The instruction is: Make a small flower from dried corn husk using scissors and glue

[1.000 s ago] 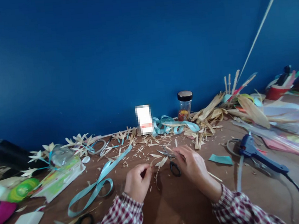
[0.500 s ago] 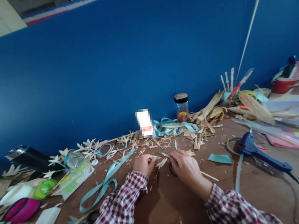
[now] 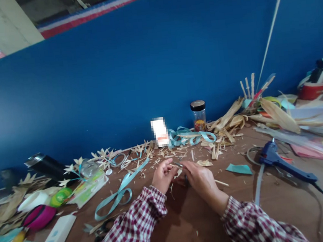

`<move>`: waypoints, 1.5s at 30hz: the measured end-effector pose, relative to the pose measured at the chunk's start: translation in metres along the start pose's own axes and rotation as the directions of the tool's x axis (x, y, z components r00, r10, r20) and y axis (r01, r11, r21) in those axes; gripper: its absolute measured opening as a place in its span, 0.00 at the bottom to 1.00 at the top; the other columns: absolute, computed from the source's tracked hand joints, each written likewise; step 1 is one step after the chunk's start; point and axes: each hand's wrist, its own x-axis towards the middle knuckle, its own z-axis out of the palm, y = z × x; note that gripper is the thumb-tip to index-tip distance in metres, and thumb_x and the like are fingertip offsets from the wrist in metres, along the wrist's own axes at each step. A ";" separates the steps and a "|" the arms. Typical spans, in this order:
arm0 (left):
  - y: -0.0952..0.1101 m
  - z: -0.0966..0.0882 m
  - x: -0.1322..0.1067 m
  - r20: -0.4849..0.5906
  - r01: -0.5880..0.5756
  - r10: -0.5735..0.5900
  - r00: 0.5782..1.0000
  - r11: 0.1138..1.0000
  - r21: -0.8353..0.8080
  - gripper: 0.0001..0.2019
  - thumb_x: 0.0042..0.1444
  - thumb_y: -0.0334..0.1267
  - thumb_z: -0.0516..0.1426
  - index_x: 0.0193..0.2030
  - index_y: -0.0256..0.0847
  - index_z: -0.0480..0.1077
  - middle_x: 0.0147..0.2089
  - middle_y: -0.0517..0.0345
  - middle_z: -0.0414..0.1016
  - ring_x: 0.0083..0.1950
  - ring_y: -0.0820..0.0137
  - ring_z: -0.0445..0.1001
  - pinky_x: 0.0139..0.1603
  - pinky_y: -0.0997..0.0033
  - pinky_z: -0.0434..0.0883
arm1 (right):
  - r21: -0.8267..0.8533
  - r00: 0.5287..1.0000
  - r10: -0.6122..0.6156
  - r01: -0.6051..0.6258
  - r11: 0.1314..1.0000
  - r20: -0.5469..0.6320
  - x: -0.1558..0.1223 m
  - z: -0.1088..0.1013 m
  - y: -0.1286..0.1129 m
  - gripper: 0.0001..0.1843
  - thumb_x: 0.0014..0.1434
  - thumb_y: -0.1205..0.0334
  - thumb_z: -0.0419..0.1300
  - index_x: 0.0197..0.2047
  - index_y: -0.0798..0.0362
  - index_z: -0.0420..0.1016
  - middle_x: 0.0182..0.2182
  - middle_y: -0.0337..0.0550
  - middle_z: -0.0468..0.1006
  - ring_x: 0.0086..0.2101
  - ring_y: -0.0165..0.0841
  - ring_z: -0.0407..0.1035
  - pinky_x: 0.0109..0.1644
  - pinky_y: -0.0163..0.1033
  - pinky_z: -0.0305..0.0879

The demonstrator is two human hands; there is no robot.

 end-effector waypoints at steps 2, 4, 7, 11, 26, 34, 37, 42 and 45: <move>0.000 0.003 0.002 -0.036 0.066 -0.070 0.997 0.991 -0.114 0.15 0.45 0.42 0.62 0.37 0.34 0.71 0.29 0.54 0.75 0.31 0.70 0.74 0.27 0.74 0.71 | 0.056 0.998 -0.048 0.051 0.997 -0.040 0.001 -0.001 0.000 0.12 0.63 0.64 0.47 0.44 0.51 0.70 0.37 0.45 0.77 0.37 0.33 0.71 0.39 0.34 0.62; 0.001 -0.001 0.006 -0.089 0.086 -0.101 0.991 0.983 -0.161 0.11 0.46 0.40 0.62 0.32 0.34 0.71 0.27 0.55 0.75 0.29 0.72 0.73 0.25 0.76 0.71 | 0.114 0.985 -0.079 0.097 0.989 -0.153 0.002 -0.006 0.001 0.13 0.61 0.66 0.47 0.44 0.52 0.70 0.39 0.47 0.76 0.40 0.35 0.69 0.44 0.39 0.62; 0.008 -0.019 0.013 -0.162 0.088 -0.127 0.979 0.970 -0.227 0.06 0.48 0.35 0.61 0.31 0.34 0.71 0.27 0.55 0.75 0.25 0.76 0.72 0.22 0.80 0.70 | 0.200 0.937 -0.061 0.137 0.970 -0.343 0.003 -0.014 0.003 0.13 0.58 0.70 0.45 0.36 0.53 0.69 0.33 0.47 0.74 0.37 0.36 0.66 0.42 0.42 0.61; 0.025 -0.045 0.022 -0.225 0.082 -0.172 0.959 0.929 -0.361 0.03 0.53 0.28 0.56 0.29 0.33 0.71 0.25 0.56 0.74 0.22 0.79 0.71 0.21 0.84 0.70 | 0.274 0.951 -0.182 0.250 0.929 -0.250 -0.002 -0.017 -0.003 0.12 0.55 0.72 0.44 0.25 0.52 0.65 0.24 0.41 0.67 0.29 0.33 0.62 0.34 0.37 0.59; 0.085 -0.041 0.045 -0.222 0.001 -0.151 0.963 0.828 -0.560 0.07 0.56 0.24 0.52 0.30 0.32 0.70 0.24 0.55 0.74 0.21 0.79 0.72 0.20 0.85 0.72 | 0.153 0.932 -0.314 0.289 0.945 0.182 -0.011 -0.002 -0.015 0.09 0.53 0.71 0.50 0.36 0.53 0.67 0.28 0.40 0.76 0.29 0.31 0.68 0.33 0.32 0.57; 0.088 -0.030 0.058 -0.215 0.037 -0.171 0.961 0.856 -0.516 0.06 0.54 0.24 0.53 0.30 0.31 0.70 0.24 0.53 0.75 0.20 0.78 0.73 0.19 0.85 0.72 | 0.121 0.921 -0.307 0.286 0.951 0.240 -0.014 0.004 -0.014 0.12 0.56 0.67 0.48 0.44 0.52 0.65 0.27 0.40 0.75 0.28 0.33 0.69 0.32 0.34 0.56; 0.086 -0.015 0.067 -0.209 0.063 -0.193 0.959 0.861 -0.505 0.07 0.54 0.23 0.53 0.28 0.31 0.70 0.23 0.52 0.75 0.19 0.77 0.72 0.18 0.85 0.71 | 0.123 0.919 -0.306 0.284 0.951 0.250 -0.014 0.005 -0.014 0.12 0.56 0.67 0.48 0.44 0.52 0.65 0.27 0.41 0.75 0.28 0.33 0.69 0.32 0.34 0.56; 0.083 0.014 0.085 -0.176 0.096 -0.204 0.963 0.870 -0.484 0.05 0.53 0.23 0.55 0.28 0.28 0.71 0.22 0.50 0.75 0.20 0.76 0.73 0.18 0.84 0.72 | 0.120 0.918 -0.293 0.269 0.955 0.266 -0.012 0.003 -0.013 0.13 0.54 0.68 0.49 0.44 0.52 0.65 0.28 0.41 0.75 0.29 0.33 0.69 0.32 0.34 0.56; 0.078 0.033 0.098 -0.179 0.115 -0.224 0.958 0.872 -0.475 0.05 0.52 0.24 0.56 0.27 0.27 0.71 0.22 0.49 0.75 0.19 0.75 0.73 0.17 0.84 0.71 | 0.135 0.913 -0.304 0.277 0.951 0.272 -0.011 0.001 -0.012 0.14 0.54 0.68 0.49 0.45 0.52 0.65 0.29 0.40 0.75 0.29 0.33 0.69 0.33 0.34 0.57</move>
